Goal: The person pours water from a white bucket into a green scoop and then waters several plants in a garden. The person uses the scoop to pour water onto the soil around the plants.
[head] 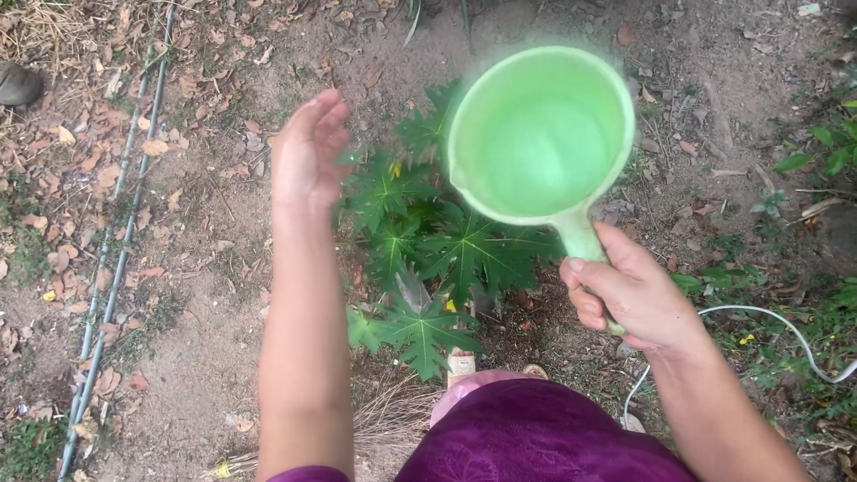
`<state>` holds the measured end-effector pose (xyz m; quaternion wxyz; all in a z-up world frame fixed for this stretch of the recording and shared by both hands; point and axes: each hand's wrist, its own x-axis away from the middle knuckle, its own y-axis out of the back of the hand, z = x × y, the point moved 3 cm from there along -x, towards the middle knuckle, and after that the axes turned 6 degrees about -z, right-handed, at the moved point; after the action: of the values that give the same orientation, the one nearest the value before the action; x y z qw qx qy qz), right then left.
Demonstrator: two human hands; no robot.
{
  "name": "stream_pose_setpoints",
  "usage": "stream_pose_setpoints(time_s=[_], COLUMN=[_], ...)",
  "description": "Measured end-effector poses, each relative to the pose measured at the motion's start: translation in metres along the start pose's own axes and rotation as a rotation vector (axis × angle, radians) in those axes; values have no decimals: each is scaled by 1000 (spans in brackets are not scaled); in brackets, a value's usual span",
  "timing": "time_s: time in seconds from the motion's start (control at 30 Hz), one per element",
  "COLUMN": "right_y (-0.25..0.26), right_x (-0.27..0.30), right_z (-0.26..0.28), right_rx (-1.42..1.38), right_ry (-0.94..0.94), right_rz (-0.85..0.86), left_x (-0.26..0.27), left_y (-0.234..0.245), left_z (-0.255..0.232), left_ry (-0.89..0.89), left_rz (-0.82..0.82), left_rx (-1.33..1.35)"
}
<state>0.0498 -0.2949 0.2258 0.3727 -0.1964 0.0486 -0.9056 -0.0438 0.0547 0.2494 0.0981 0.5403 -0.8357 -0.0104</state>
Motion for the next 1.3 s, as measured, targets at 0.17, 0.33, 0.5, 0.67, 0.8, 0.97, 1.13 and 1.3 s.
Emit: stream_pose_setpoints(time_s=[0.17, 0.33, 0.5, 0.67, 0.8, 0.97, 1.13, 1.3], right_y=[-9, -32, -46, -51, -40, -26, -20, -19], right_x=[-3, -7, -20, -15, -14, -10, -4, -8], right_z=[-9, 0, 0, 13, 10, 8, 8, -2], right_rx=[156, 225, 161, -40, -36, 8, 12, 106], right_ry=[40, 15, 31, 10, -12, -1, -16, 18], right_rz=[32, 86, 146, 172, 148, 90, 35, 55], left_x=[-11, -27, -3, -22, 16, 29, 23, -1], left_y=[-21, -52, -48, -26, 14, 47, 47, 2], left_z=[112, 236, 227, 188, 46, -39, -31, 81], left_ry=[572, 849, 993, 874, 413, -295, -54, 287], left_rz=[75, 8, -62, 31, 167, -18, -111, 81], left_rx=[797, 906, 1023, 1280, 784, -20, 187, 632])
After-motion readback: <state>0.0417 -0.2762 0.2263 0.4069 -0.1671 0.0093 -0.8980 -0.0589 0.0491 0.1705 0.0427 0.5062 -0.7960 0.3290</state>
